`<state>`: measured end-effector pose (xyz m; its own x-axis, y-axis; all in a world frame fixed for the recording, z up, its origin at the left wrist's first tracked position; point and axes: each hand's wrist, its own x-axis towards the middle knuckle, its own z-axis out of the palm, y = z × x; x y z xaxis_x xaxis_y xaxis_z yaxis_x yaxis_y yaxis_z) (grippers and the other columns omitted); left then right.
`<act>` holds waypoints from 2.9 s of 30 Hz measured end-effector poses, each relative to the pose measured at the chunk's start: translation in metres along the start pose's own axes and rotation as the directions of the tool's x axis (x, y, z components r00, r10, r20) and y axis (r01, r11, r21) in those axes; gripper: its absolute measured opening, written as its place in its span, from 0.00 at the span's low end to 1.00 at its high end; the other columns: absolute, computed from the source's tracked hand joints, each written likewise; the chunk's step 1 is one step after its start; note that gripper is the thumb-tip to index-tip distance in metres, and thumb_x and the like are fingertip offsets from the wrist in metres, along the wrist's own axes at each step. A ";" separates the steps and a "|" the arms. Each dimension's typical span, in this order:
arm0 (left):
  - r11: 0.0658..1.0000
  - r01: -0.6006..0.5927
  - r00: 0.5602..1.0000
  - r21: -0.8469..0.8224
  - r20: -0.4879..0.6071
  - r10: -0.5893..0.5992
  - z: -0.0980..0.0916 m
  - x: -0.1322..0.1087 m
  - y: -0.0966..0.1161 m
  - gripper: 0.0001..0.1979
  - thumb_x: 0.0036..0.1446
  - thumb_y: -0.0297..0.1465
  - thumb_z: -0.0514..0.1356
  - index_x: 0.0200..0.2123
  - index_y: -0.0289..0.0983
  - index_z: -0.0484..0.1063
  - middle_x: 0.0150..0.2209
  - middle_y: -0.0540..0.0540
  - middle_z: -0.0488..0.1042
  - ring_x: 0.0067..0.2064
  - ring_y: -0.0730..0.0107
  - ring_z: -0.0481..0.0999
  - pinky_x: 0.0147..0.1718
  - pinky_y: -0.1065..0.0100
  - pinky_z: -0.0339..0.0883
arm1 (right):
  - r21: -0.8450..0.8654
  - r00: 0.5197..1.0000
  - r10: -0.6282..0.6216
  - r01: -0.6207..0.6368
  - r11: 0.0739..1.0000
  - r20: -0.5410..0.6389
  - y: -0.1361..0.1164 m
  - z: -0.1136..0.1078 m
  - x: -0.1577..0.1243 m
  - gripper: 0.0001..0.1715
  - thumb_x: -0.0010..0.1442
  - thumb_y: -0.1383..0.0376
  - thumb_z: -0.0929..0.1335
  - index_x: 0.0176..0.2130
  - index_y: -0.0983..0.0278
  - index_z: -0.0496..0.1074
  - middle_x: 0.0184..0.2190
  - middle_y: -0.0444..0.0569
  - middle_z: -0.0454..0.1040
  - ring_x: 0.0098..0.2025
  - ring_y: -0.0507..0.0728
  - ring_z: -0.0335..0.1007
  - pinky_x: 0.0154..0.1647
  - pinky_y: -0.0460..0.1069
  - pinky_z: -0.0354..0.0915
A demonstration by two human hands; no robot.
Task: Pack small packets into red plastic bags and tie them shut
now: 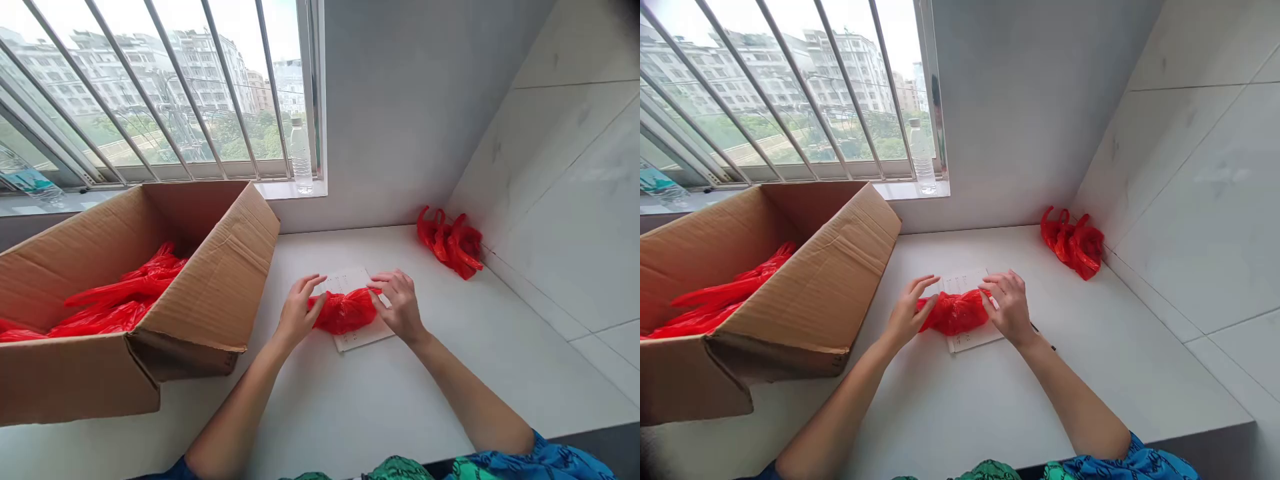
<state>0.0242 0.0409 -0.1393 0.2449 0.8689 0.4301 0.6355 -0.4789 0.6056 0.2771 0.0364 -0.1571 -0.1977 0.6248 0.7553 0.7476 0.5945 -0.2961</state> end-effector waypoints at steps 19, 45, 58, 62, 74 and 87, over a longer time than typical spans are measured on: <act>0.990 0.022 0.995 0.143 0.096 -0.035 0.024 -0.014 -0.019 0.17 0.70 0.36 0.49 0.55 0.43 0.73 0.49 0.44 0.76 0.50 0.63 0.74 0.48 0.61 0.70 | -0.070 0.944 0.077 -0.057 0.996 0.322 -0.012 0.016 -0.016 0.15 0.68 0.59 0.65 0.52 0.60 0.72 0.45 0.51 0.76 0.46 0.61 0.70 0.51 0.56 0.61; 0.871 -0.103 0.976 0.480 0.218 -0.005 0.061 -0.027 -0.016 0.29 0.70 0.42 0.45 0.69 0.37 0.54 0.70 0.41 0.54 0.71 0.55 0.53 0.68 0.47 0.48 | -0.242 0.870 0.035 0.097 0.965 0.491 -0.014 0.044 -0.038 0.41 0.72 0.55 0.56 0.72 0.66 0.32 0.72 0.54 0.45 0.73 0.63 0.40 0.71 0.67 0.43; 0.877 -0.091 0.976 0.472 0.215 -0.014 0.063 -0.027 -0.017 0.29 0.70 0.42 0.46 0.69 0.37 0.53 0.70 0.42 0.54 0.71 0.56 0.53 0.68 0.47 0.48 | -0.241 0.868 0.039 0.094 0.966 0.495 -0.013 0.045 -0.039 0.40 0.72 0.55 0.56 0.73 0.67 0.34 0.72 0.54 0.46 0.73 0.63 0.39 0.71 0.67 0.43; 0.879 -0.086 0.976 0.469 0.218 -0.021 0.063 -0.027 -0.017 0.29 0.70 0.42 0.45 0.69 0.37 0.53 0.70 0.42 0.54 0.71 0.56 0.53 0.68 0.47 0.48 | -0.240 0.864 0.038 0.098 0.966 0.502 -0.013 0.045 -0.039 0.39 0.72 0.55 0.55 0.72 0.68 0.36 0.72 0.55 0.45 0.73 0.63 0.39 0.71 0.67 0.43; 0.882 -0.078 0.973 0.464 0.230 -0.034 0.064 -0.028 -0.017 0.29 0.70 0.43 0.44 0.69 0.36 0.53 0.70 0.42 0.54 0.71 0.57 0.53 0.69 0.48 0.46 | -0.233 0.863 0.041 0.090 0.968 0.504 -0.014 0.044 -0.038 0.38 0.72 0.55 0.55 0.72 0.67 0.38 0.71 0.55 0.47 0.73 0.63 0.40 0.71 0.66 0.42; 0.888 -0.064 0.969 0.456 0.243 -0.055 0.064 -0.028 -0.018 0.29 0.70 0.43 0.44 0.69 0.36 0.53 0.70 0.43 0.54 0.71 0.58 0.53 0.69 0.48 0.45 | -0.266 0.843 0.060 0.101 0.959 0.535 -0.013 0.045 -0.039 0.37 0.72 0.55 0.54 0.71 0.70 0.44 0.72 0.54 0.46 0.73 0.62 0.38 0.72 0.66 0.41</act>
<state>0.0533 0.0330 -0.2053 0.3800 0.8982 0.2211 0.8824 -0.4237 0.2046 0.2465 0.0267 -0.2088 -0.4609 0.8329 0.3062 0.8654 0.4982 -0.0525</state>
